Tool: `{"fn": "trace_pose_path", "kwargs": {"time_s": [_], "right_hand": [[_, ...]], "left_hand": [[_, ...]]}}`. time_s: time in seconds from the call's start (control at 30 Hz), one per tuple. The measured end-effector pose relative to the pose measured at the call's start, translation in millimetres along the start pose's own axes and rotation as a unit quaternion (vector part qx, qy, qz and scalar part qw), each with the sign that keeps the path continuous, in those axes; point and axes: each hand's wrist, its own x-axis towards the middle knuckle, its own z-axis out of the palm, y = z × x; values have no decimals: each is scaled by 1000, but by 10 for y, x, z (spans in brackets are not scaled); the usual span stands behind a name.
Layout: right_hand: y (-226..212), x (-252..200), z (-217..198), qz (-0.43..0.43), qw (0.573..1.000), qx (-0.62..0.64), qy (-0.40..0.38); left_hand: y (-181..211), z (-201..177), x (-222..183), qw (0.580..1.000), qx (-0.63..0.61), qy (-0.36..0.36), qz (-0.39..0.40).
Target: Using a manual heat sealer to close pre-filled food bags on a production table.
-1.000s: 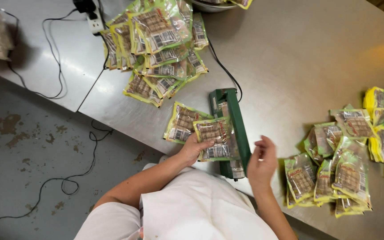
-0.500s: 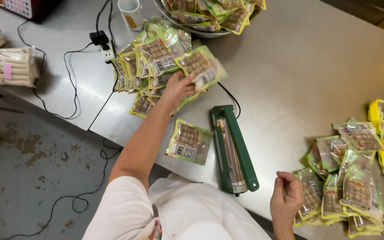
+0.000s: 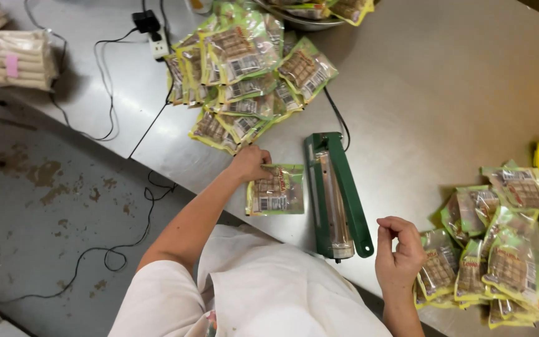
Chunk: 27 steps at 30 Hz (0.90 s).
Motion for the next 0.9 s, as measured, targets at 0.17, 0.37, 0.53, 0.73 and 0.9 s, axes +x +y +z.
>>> {"fn": "trace_pose_path", "kwargs": {"time_s": [0.17,0.37,0.53,0.73,0.9], "right_hand": [[-472,82,254,-72,991,44,-102],[-213,-177,1270,25,962,30,-272],[273,-237,1643,137,962,-24,-235],[265,-256,1833,177,948,171,-200],[340,-104,1731,199,925,278,-167]], "left_hand": [[481,-274,-393,998,6,-24,-62],[324,305,-36,998,27,39,-33],[252,-188,-771,976,-211,8,53],[76,181,-1185,806,-577,118,61],[717,273,-1597,473,-878,-50,49]]}}
